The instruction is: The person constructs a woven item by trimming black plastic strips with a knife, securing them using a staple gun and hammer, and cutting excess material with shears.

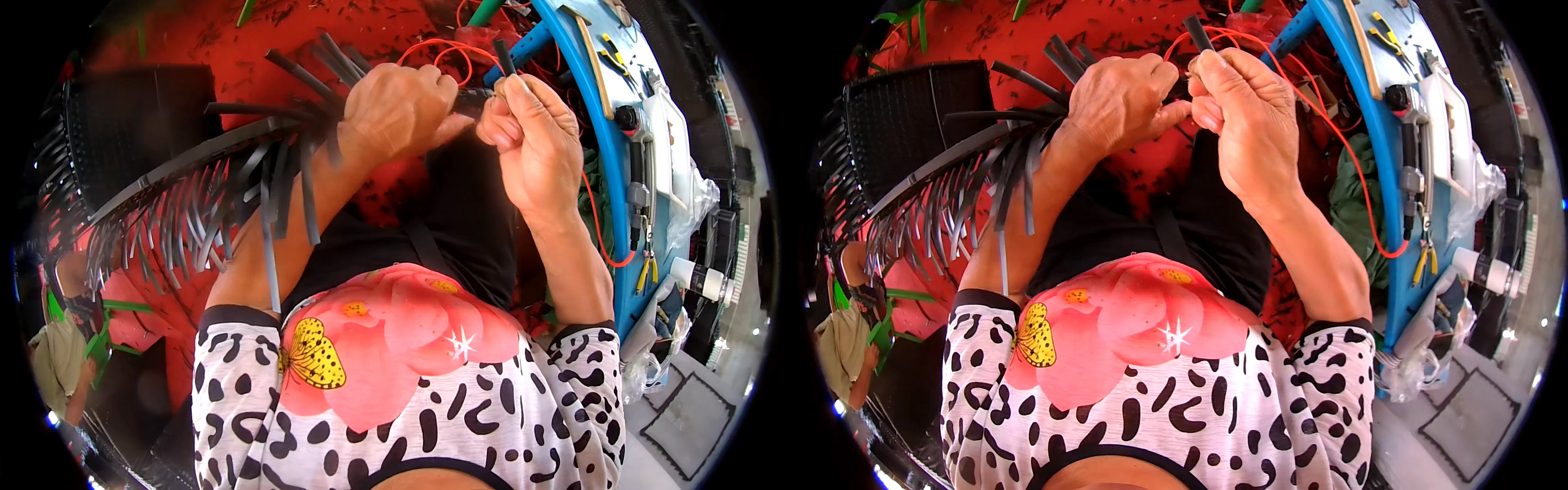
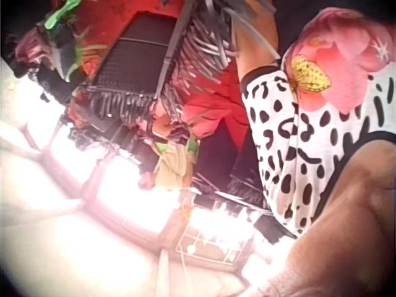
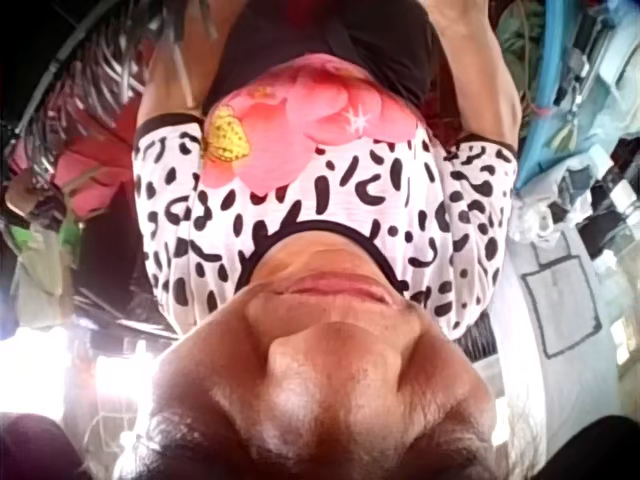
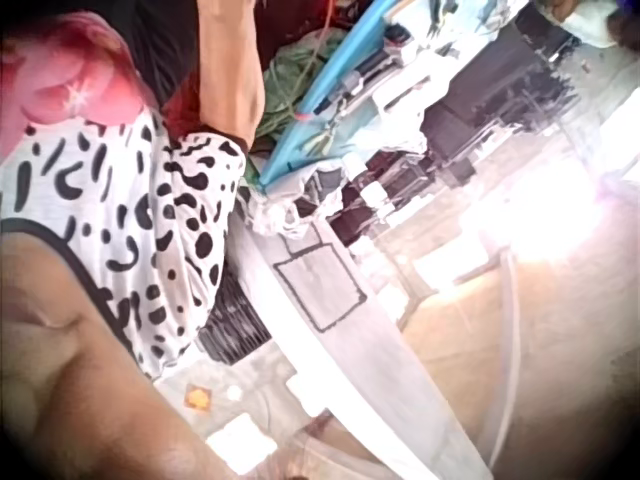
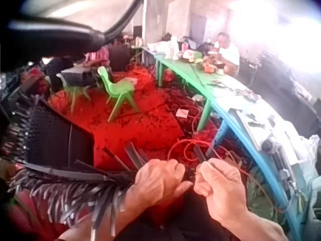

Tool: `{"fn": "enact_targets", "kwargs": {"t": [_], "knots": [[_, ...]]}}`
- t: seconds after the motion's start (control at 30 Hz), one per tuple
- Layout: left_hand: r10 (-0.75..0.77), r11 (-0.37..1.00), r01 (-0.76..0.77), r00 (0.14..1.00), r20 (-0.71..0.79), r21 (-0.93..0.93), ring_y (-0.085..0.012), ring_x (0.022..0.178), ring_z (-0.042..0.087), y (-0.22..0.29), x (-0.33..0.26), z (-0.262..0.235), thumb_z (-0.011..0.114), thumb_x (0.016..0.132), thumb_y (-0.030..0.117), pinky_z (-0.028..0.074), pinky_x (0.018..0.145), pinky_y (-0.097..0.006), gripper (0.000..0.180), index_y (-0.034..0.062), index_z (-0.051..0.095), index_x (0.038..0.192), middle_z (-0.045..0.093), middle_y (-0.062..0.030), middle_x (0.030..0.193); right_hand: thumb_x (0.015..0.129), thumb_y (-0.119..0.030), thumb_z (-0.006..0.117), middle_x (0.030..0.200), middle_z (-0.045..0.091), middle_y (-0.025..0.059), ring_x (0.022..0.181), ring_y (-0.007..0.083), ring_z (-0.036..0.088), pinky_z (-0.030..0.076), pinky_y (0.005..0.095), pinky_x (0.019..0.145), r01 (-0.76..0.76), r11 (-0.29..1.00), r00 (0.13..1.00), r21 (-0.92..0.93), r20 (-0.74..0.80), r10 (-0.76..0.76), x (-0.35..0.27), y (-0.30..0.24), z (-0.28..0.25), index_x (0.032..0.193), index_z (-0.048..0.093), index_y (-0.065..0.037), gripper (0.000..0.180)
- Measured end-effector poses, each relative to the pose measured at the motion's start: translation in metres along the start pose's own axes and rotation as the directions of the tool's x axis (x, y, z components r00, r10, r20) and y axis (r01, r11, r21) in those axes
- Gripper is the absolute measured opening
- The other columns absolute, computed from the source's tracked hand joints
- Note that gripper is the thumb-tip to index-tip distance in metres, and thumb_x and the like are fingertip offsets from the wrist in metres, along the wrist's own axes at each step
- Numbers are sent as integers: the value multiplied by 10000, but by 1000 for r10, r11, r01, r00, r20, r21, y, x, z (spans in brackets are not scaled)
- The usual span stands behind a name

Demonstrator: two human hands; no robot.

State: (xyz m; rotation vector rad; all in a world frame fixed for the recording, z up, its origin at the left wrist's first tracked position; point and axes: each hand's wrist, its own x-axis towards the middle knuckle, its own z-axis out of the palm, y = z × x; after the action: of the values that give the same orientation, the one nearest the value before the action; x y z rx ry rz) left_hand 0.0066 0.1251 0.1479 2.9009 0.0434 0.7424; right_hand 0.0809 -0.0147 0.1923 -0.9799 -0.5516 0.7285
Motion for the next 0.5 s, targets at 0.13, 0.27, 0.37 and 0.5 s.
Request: {"fn": "enact_targets", "kwargs": {"t": [0.13,0.27,0.37,0.5], "knots": [[42,999,-44,996,-84,-24,-275,608,590,3,-6,1,689,727,363,483,542,-368,337,57,549,755,558,-82,681,912,-143,544,697,522,32,549,50,373,321,202,505,-54,989,998,-138,23,58,2,-13,4,812,587,21,197],[73,996,-80,988,-133,-49,-269,585,570,3,-11,-1,685,743,286,469,526,-368,264,59,550,736,542,-83,675,907,-170,537,691,526,26,558,69,432,342,218,502,-81,955,985,-286,125,121,42,-17,-4,865,582,18,198],[76,992,-90,985,-152,-87,-271,576,557,3,-12,-1,688,742,236,460,523,-369,230,56,544,737,531,-81,668,917,-177,523,630,527,36,570,106,535,387,213,498,-154,916,972,-371,109,208,62,-15,4,777,569,-3,228],[77,992,-88,989,-126,-89,-285,585,552,4,-14,-5,690,730,194,455,531,-367,211,52,540,777,525,-83,672,931,-188,504,552,465,13,452,104,447,297,226,414,-200,823,979,-531,-85,183,79,-1,4,720,525,-33,263]]}}
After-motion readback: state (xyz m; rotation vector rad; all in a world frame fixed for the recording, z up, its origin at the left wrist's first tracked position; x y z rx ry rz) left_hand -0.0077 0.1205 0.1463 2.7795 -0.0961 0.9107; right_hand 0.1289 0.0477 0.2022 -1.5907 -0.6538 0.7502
